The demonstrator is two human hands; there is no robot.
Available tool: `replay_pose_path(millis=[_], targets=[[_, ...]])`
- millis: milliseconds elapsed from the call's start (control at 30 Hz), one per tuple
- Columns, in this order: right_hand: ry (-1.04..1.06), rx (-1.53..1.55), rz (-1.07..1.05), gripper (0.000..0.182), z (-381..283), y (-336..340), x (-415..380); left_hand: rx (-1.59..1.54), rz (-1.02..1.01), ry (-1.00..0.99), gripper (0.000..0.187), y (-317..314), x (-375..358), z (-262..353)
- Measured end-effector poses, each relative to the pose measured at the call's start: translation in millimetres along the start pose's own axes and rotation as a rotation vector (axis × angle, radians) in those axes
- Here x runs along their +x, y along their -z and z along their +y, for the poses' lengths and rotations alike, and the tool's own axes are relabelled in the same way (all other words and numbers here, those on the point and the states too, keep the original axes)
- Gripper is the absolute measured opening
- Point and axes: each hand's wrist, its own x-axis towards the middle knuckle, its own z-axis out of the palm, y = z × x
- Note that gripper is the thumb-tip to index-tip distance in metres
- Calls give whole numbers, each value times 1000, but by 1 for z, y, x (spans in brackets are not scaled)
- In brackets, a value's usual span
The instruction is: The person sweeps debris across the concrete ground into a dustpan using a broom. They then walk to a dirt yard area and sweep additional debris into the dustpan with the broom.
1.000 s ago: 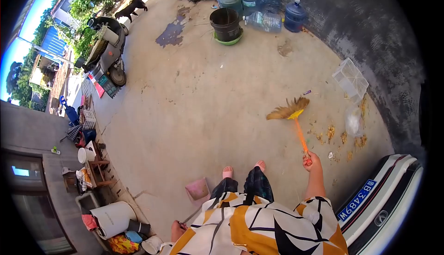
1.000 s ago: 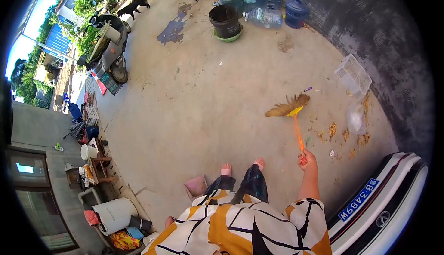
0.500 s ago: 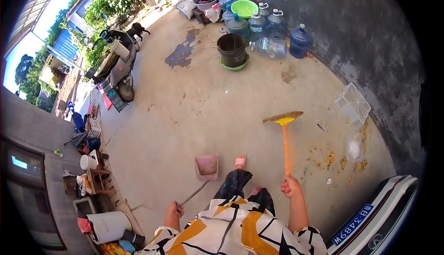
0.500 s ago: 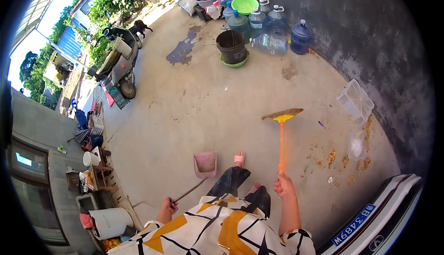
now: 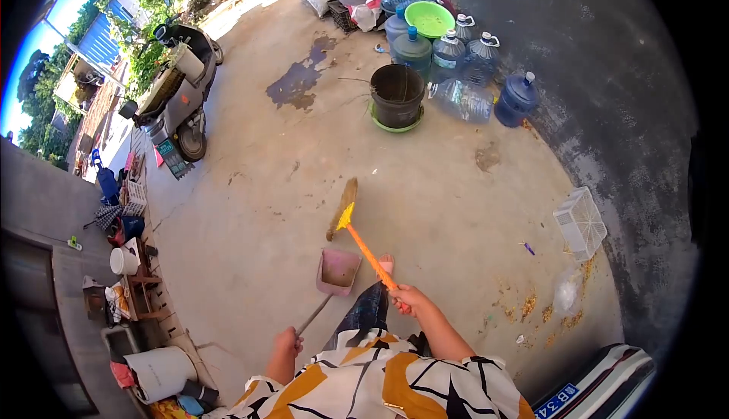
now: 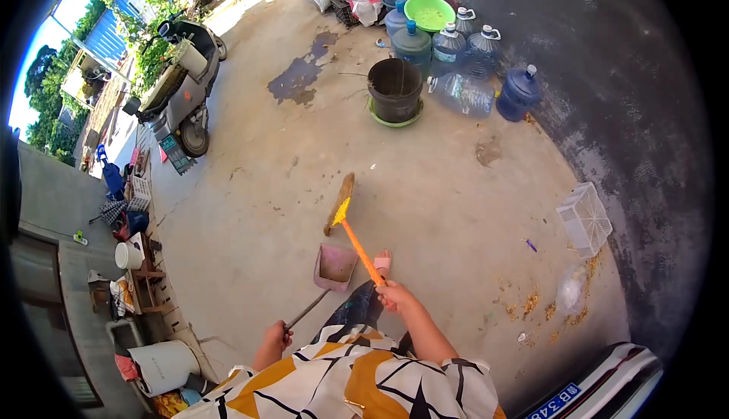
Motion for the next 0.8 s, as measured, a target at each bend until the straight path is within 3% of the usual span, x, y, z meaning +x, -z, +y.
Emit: replay_pose_path(millis=[67, 233, 300, 533, 667, 800], targets=[[-26, -13, 12, 17, -28, 0, 24, 10, -5, 16, 21, -7, 7, 17], [-72, 286, 27, 21, -37, 53, 17, 85, -31, 35, 23, -29, 16, 58], [-84, 454, 150, 24, -43, 65, -3, 190, -16, -69, 24, -34, 12, 72], [4, 405, 273, 27, -107, 30, -52, 236, 5, -55, 23, -43, 21, 98], [18, 265, 152, 29, -141, 7, -40, 329, 73, -25, 24, -39, 17, 110], [97, 104, -35, 35, -195, 0, 42, 328, 92, -47, 20, -52, 12, 127]])
